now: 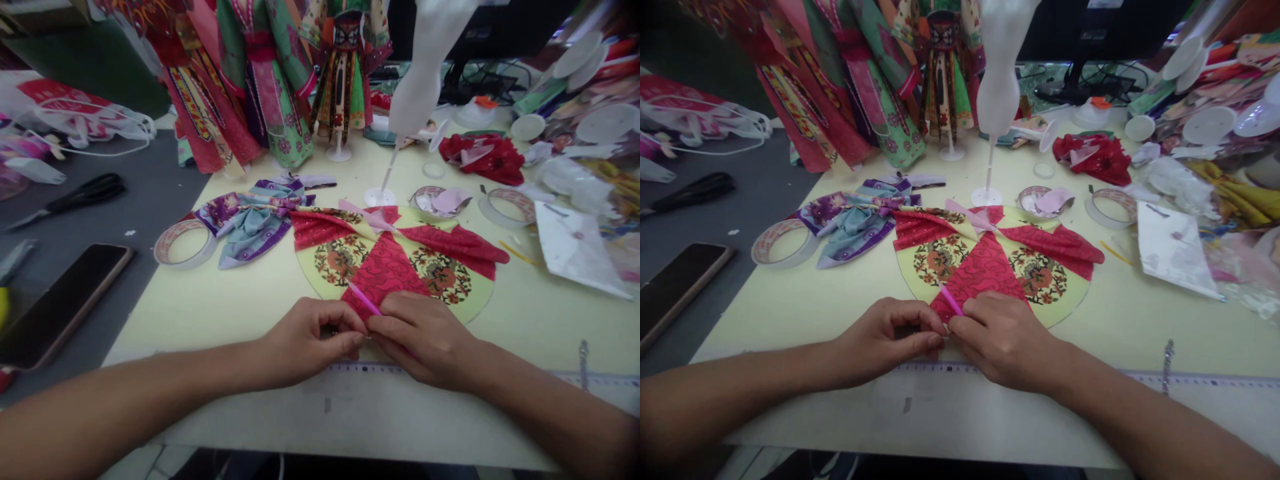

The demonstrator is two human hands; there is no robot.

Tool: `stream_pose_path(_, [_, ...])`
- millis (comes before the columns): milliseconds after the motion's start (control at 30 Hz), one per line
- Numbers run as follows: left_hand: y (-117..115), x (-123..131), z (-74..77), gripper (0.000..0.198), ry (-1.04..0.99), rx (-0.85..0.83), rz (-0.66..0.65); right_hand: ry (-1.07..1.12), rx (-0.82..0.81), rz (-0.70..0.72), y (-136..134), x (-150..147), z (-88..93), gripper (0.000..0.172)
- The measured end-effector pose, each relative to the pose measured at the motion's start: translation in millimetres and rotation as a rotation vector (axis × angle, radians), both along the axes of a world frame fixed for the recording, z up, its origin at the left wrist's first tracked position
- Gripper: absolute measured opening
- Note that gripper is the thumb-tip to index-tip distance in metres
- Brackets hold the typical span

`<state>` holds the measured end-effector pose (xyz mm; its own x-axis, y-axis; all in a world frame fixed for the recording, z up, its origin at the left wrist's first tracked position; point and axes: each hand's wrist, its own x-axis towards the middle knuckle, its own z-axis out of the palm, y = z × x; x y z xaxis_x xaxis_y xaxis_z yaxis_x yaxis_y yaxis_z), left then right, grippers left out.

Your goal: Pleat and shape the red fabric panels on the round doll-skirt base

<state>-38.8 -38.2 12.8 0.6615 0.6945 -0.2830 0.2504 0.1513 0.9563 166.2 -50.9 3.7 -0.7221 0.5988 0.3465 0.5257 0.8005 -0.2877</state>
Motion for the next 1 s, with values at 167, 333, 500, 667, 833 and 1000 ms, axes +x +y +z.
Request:
stream_pose_path(167, [0.3,-0.4,-1.6,0.015,0.008,0.009,-0.009,-0.036,-0.022,0.0,0.0,0.7,-0.1,0.022])
stream_pose_path(333, [1.1,-0.9,-2.1,0.016,0.023,0.033,-0.042,-0.035,-0.015,0.0,0.4,0.8,-0.2,0.021])
stream_pose_path(500, [1.6,-1.2,-2.7,0.015,0.042,0.065,-0.081,-0.038,-0.019,-0.002,0.8,0.6,0.3,0.021])
stream_pose_path(667, [1.1,-2.2,-3.0,0.015,0.032,0.064,-0.087,-0.047,-0.02,-0.002,0.6,1.4,-0.2,0.021])
stream_pose_path(833, [1.4,-1.8,-2.8,0.018,0.031,0.047,-0.073,-0.051,-0.018,-0.01,0.7,1.7,-0.4,0.021])
stream_pose_path(1000, [1.5,-1.4,-3.2,0.019,0.035,0.048,-0.065,-0.055,-0.012,-0.012,0.7,1.9,-0.7,0.023])
